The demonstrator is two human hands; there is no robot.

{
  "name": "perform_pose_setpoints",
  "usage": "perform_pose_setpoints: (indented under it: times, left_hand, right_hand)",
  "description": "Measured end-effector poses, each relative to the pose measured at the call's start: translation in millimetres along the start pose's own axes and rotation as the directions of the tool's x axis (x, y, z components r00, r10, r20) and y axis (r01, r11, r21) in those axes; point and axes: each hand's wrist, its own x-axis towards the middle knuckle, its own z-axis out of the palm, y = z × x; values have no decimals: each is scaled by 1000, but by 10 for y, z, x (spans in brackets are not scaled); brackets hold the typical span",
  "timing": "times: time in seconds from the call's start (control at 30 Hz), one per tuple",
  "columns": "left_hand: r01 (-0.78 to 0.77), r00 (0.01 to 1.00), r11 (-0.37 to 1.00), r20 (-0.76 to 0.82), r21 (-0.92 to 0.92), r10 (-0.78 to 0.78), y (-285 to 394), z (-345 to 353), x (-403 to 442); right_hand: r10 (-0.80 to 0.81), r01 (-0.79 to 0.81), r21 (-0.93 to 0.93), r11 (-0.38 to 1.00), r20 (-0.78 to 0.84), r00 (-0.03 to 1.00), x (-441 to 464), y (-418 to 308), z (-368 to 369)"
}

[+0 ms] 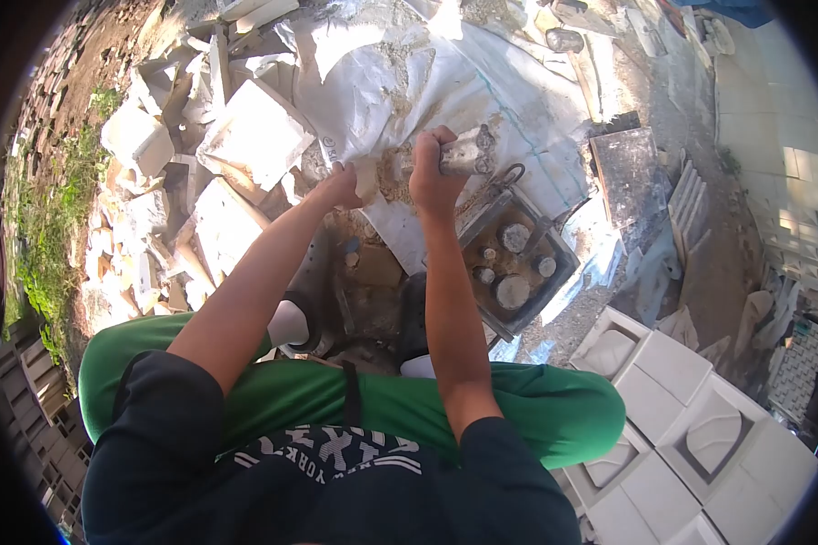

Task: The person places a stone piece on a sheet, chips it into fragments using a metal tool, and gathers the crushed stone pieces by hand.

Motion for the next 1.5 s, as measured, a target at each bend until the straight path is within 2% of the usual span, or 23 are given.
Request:
perform_pose_setpoints:
  times: [0.07,0.1,0.17,0.27,0.33,0.4,0.5,0.57,0.63,0.67,0.8,0.9,0.97,1.03,1.07,1.1,1.17,1.2,1.37,1.43,1.5]
  left_hand:
    - [-1,1000,999,12,-40,1,-1,-48,-31]
    - [-1,1000,997,29,-83,4,-22,-11,-21]
    - [-13,1000,998,-11,-57,13,-51,24,24]
    - [-21,996,1000,-84,-15,20,-23,-24,94]
    - [-2,998,1000,-57,4,2,-123,178,-41]
    - [-50,998,998,-45,30,51,-125,105,76]
    - [-66,997,996,-42,62,69,-86,63,80]
    - [9,1000,998,-11,-59,-9,13,-21,-54]
    - [-1,1000,999,-15,-34,1,-34,24,18]
    - [-5,1000,1000,-14,-11,5,-53,58,50]
    - [2,1000,999,-26,-48,-3,-88,106,13]
    - [24,1000,999,-3,-45,-24,40,-2,34]
    - [53,999,998,6,25,-54,16,69,112]
    - [46,999,999,9,21,-46,-20,64,132]
    - [35,999,999,12,17,-35,-17,86,139]
    - [28,1000,999,12,18,-28,-5,63,127]
    - [41,999,999,-7,-36,-41,-12,82,63]
    - [46,999,999,17,-3,-46,-25,84,105]
    - [47,999,996,12,-70,-46,-13,62,82]
    - [-5,1000,995,3,104,5,-10,73,122]
    - [-6,1000,998,2,70,6,-7,65,126]
  right_hand:
    - [-27,32,-115,993,41,999,-26,581,-187]
    - [-25,29,-118,993,37,999,-58,514,-177]
    - [90,-91,-31,995,-3,996,-28,375,-146]
    - [55,-56,-36,998,-30,998,75,-115,36]
    - [92,-95,-38,995,-82,992,-104,-365,78]
    - [43,-42,42,998,-20,999,-30,-502,105]
    - [-26,26,-15,1000,20,999,16,-116,39]
    - [-43,43,-50,998,18,999,-4,325,-80]
    - [-3,7,-77,997,50,999,11,352,-75]
    - [-35,35,-33,999,-4,999,26,356,-86]
    - [-13,15,44,999,-58,998,28,-281,37]
    - [-11,13,24,1000,-94,995,4,-514,140]
    - [-51,53,30,998,-62,997,46,-99,0]
    - [-75,67,-105,992,-73,994,51,517,-202]
    - [-18,13,-41,999,-129,991,-23,412,-156]
    - [-24,18,-46,999,-132,991,-4,330,-163]
    - [-8,23,91,996,-163,987,6,153,-211]
    - [-25,37,64,997,-176,984,0,-26,-173]
    - [-55,62,50,997,-123,991,27,-666,-83]
    - [-60,63,29,998,-102,993,60,-648,-115]
    - [-8,13,39,999,-124,992,95,-271,-253]
